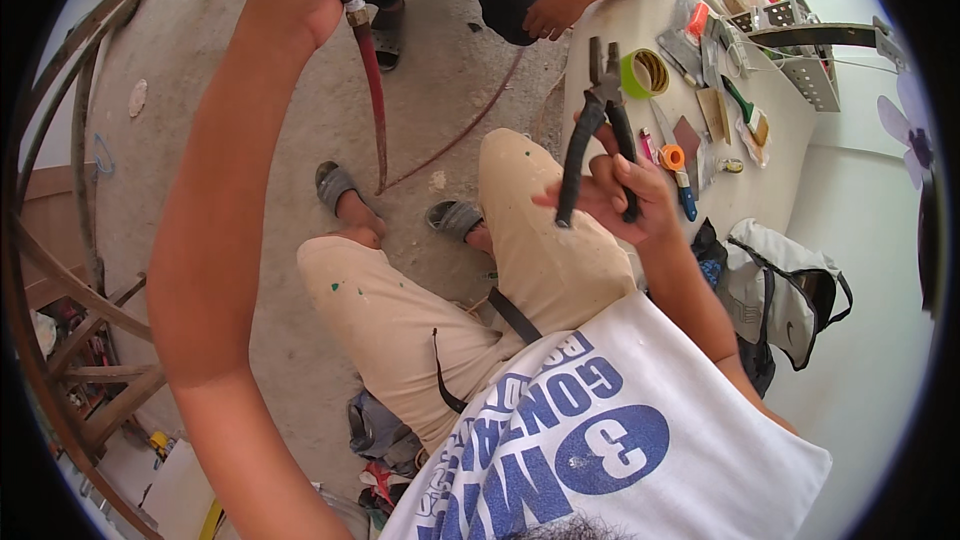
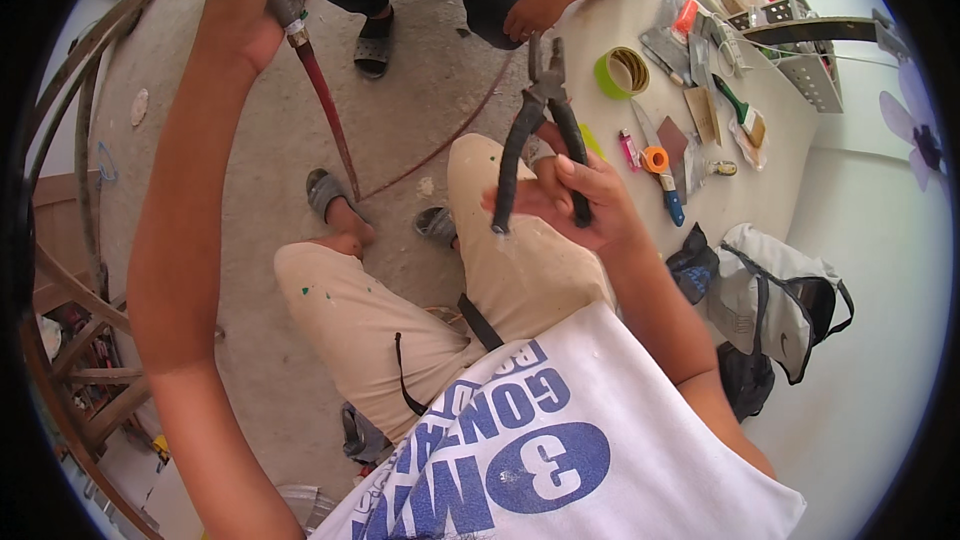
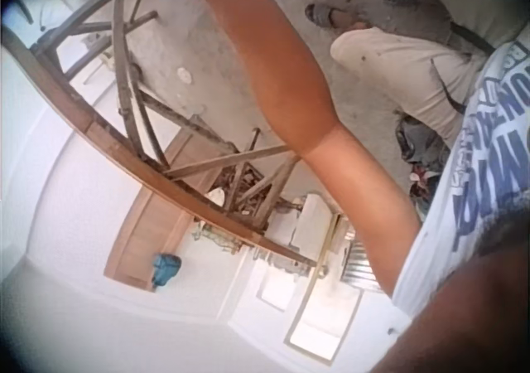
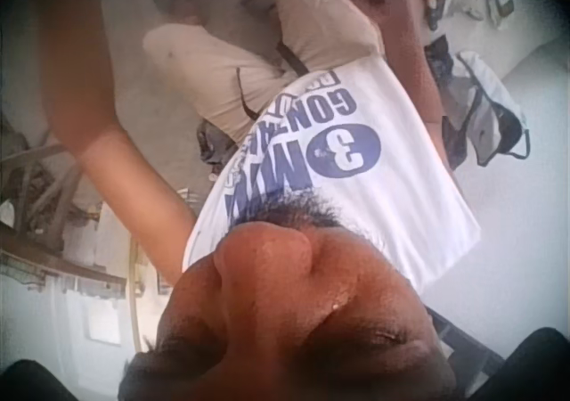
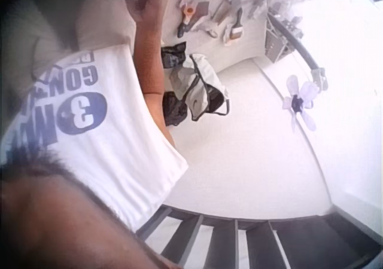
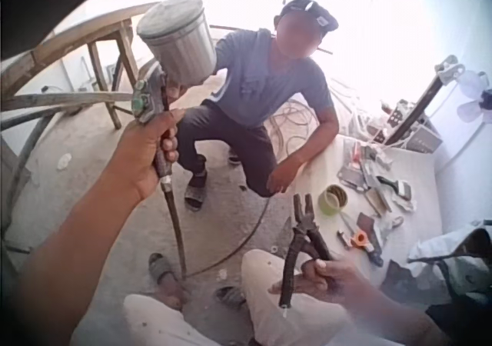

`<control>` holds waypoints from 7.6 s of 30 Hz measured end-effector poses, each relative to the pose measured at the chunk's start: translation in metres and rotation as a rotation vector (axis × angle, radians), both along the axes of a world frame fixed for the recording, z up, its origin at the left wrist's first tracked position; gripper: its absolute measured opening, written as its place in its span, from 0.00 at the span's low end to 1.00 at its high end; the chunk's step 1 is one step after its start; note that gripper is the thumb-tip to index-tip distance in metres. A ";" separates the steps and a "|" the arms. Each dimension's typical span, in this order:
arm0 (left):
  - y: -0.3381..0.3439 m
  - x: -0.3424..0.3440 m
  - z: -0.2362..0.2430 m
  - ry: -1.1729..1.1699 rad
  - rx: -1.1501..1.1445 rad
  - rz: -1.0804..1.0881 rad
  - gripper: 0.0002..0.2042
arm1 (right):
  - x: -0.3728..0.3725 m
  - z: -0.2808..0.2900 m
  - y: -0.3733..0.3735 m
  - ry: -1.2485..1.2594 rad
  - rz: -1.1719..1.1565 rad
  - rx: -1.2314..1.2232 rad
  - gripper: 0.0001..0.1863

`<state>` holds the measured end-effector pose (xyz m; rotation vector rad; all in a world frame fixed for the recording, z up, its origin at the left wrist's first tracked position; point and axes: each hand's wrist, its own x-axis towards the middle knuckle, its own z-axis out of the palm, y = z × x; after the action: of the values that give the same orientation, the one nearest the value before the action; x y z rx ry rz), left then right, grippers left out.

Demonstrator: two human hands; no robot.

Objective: The person repairs a paint sprayer by first using pliers to tighten a hose connection. They then wrap the connection with green tape to secure it. Finally, they use the pliers again to adjust a small metal component on the sprayer.

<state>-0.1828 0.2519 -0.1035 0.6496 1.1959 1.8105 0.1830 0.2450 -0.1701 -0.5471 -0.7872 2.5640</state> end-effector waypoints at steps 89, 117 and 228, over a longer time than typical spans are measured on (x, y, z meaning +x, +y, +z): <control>0.016 0.017 -0.012 0.037 -0.030 0.096 0.08 | -0.189 0.140 0.005 -1.622 0.837 1.788 0.36; -0.010 0.016 0.006 0.052 0.022 -0.142 0.12 | -0.157 0.119 0.052 -1.007 0.893 2.008 0.33; -0.045 0.088 -0.117 0.281 -0.297 0.226 0.18 | 0.256 -0.098 -0.008 -1.591 0.075 1.401 0.37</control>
<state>-0.0950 0.2073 -0.2202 0.6292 1.7482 1.7101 0.4388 0.2366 -0.2685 -1.7990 -2.5278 0.5151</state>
